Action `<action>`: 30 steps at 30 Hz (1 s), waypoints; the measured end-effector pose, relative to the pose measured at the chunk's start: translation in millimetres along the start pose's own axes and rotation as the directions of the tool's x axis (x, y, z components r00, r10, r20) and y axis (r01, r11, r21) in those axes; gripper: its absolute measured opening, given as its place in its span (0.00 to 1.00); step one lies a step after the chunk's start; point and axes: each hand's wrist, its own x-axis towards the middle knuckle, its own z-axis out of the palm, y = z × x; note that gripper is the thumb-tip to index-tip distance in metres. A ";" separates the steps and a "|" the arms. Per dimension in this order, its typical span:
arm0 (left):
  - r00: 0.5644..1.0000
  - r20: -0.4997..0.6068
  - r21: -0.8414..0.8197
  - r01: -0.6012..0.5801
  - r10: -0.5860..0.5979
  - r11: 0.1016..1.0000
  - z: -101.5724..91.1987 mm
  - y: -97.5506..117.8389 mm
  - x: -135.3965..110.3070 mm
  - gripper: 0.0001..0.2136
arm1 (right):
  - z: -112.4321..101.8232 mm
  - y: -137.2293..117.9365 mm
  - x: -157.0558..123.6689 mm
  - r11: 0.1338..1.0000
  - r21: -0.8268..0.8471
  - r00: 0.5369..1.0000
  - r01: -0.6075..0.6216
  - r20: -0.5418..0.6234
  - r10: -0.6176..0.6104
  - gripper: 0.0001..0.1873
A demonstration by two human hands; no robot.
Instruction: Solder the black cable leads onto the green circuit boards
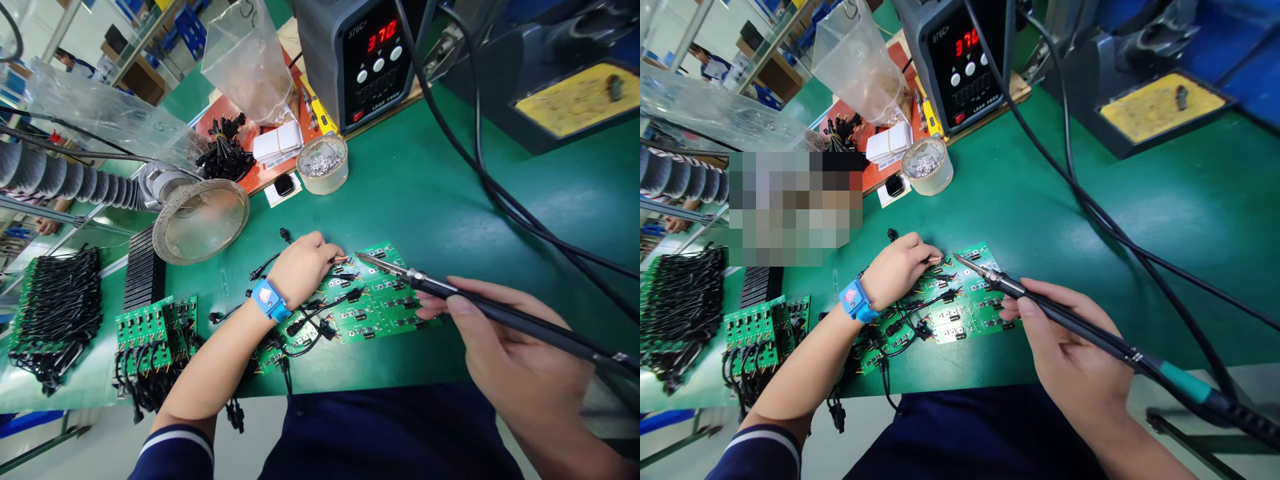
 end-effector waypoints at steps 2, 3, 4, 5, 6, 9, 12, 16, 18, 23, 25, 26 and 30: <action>1.000 0.005 0.002 -0.001 0.001 1.000 0.0 -0.4 0.2 0.10 | 0.2 -0.3 0.4 1.000 -0.001 1.000 0.005 -0.007 -0.005 0.11; 1.000 0.004 0.002 -0.001 0.001 1.000 0.0 -0.6 0.1 0.10 | 0.2 -0.6 0.5 1.000 0.000 1.000 0.005 -0.012 -0.005 0.11; 1.000 0.000 0.001 0.000 0.000 1.000 0.1 -0.8 -0.1 0.10 | 0.2 -1.0 0.6 1.000 0.000 1.000 0.004 -0.018 -0.004 0.12; 1.000 -0.007 0.000 0.001 -0.001 1.000 0.3 -1.1 -0.4 0.10 | 0.0 -1.3 0.7 1.000 0.000 1.000 0.001 -0.020 -0.001 0.12; 1.000 -0.017 -0.001 0.001 -0.001 1.000 0.4 -1.4 -0.7 0.10 | -0.1 -1.5 0.8 1.000 0.000 1.000 -0.003 -0.017 0.003 0.12; 0.999 -0.045 -0.008 -0.010 0.010 1.000 1.2 -2.6 -1.0 0.10 | -0.7 -1.7 0.8 1.000 -0.011 1.000 -0.021 0.015 0.021 0.12; 0.998 -0.062 -0.023 -0.026 0.024 0.999 2.6 -3.8 -0.3 0.09 | -1.3 -1.7 0.6 0.999 -0.035 0.999 -0.017 0.050 0.019 0.13; 0.996 -0.086 -0.022 -0.029 0.027 0.999 4.9 -4.6 0.2 0.09 | -0.4 -2.3 0.8 0.999 -0.046 0.999 -0.001 0.045 0.003 0.12; 0.996 -0.089 -0.018 -0.026 0.025 0.999 5.6 -4.4 -0.4 0.09 | 0.7 -2.8 1.3 1.000 -0.027 1.000 0.003 0.030 -0.003 0.11; 0.997 -0.071 -0.012 -0.011 0.010 1.000 4.8 -2.4 -1.9 0.09 | 1.0 -2.3 2.0 1.000 0.005 1.000 0.015 -0.014 -0.015 0.11; 0.998 -0.061 -0.002 -0.007 0.006 1.000 4.0 -1.3 -1.8 0.09 | 0.4 -1.7 1.7 1.000 0.003 1.000 0.014 -0.012 -0.014 0.11; 0.998 -0.057 0.006 -0.004 0.004 1.000 3.6 -0.8 -1.6 0.09 | 0.2 -1.5 1.5 1.000 -0.004 1.000 0.011 -0.003 -0.011 0.11; 0.999 -0.037 0.032 0.006 -0.005 0.999 1.8 0.4 0.0 0.10 | 1.5 -2.1 1.8 1.000 -0.026 0.999 -0.004 0.039 0.005 0.12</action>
